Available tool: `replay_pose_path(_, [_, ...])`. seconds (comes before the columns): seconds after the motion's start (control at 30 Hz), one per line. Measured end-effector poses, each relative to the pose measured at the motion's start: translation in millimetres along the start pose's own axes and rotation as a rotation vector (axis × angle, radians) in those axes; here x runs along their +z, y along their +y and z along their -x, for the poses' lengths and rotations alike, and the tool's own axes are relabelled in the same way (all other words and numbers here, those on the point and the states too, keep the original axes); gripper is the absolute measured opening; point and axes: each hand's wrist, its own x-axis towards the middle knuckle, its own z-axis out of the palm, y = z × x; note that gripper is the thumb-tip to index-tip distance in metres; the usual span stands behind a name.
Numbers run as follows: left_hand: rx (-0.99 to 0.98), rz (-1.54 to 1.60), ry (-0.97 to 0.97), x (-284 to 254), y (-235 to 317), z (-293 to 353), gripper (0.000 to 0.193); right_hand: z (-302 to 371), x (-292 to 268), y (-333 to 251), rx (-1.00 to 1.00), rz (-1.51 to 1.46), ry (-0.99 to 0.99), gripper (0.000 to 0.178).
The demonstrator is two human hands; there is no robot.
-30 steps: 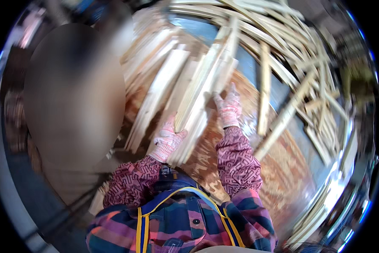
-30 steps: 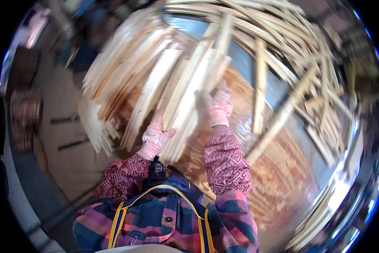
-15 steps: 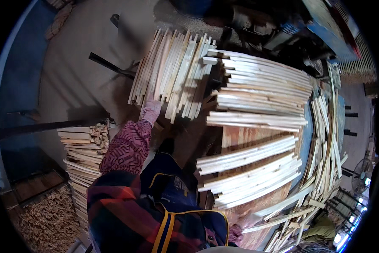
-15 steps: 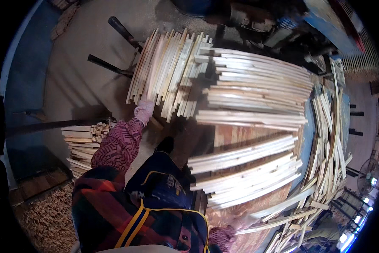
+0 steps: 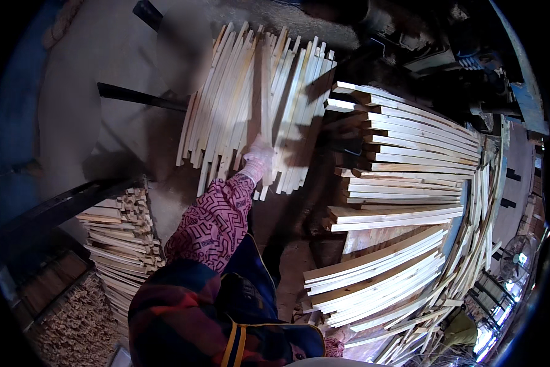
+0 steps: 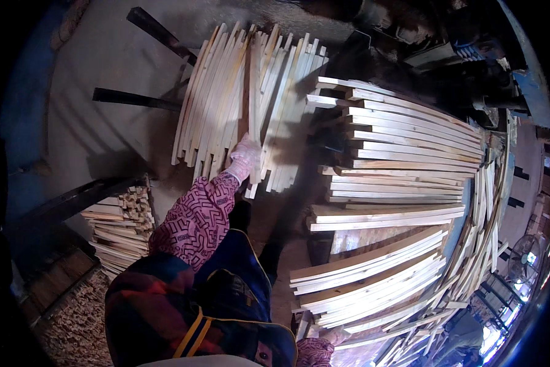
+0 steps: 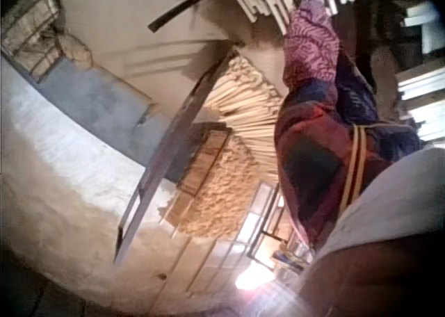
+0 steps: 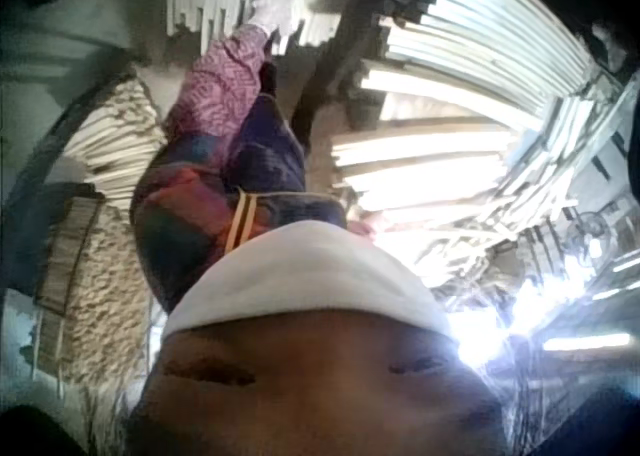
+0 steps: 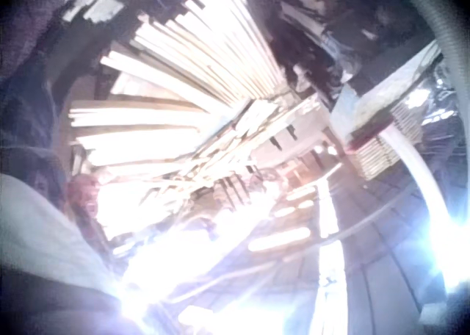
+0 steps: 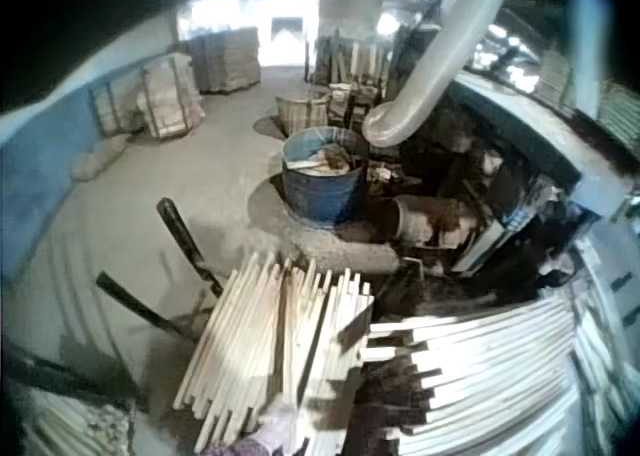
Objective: The person picks up thin wooden planks from a metal table and a pile on the floor, then stacks them neatly on a wooden workbench. The person handles the planks by hand, organizing them into a growing pile.
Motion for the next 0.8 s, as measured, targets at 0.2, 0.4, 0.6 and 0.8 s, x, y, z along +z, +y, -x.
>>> replay_pose_path(0.2, [-0.394,1.140,-0.192,-24,5,0,0.081,-4,7,5,0.005,0.005,0.001,0.070])
replay_pose_path(0.4, [-0.247,0.669,-0.187,-81,17,8,0.083,12,1,32,0.045,-0.063,0.051,0.065])
replay_pose_path(0.6, [-0.116,0.385,-0.003,-102,-13,42,0.062,-13,-63,31,0.022,-0.077,0.223,0.060])
replay_pose_path(0.8, [-0.085,0.653,0.562,-201,44,199,0.054,0,-97,78,0.019,-0.595,0.174,0.042])
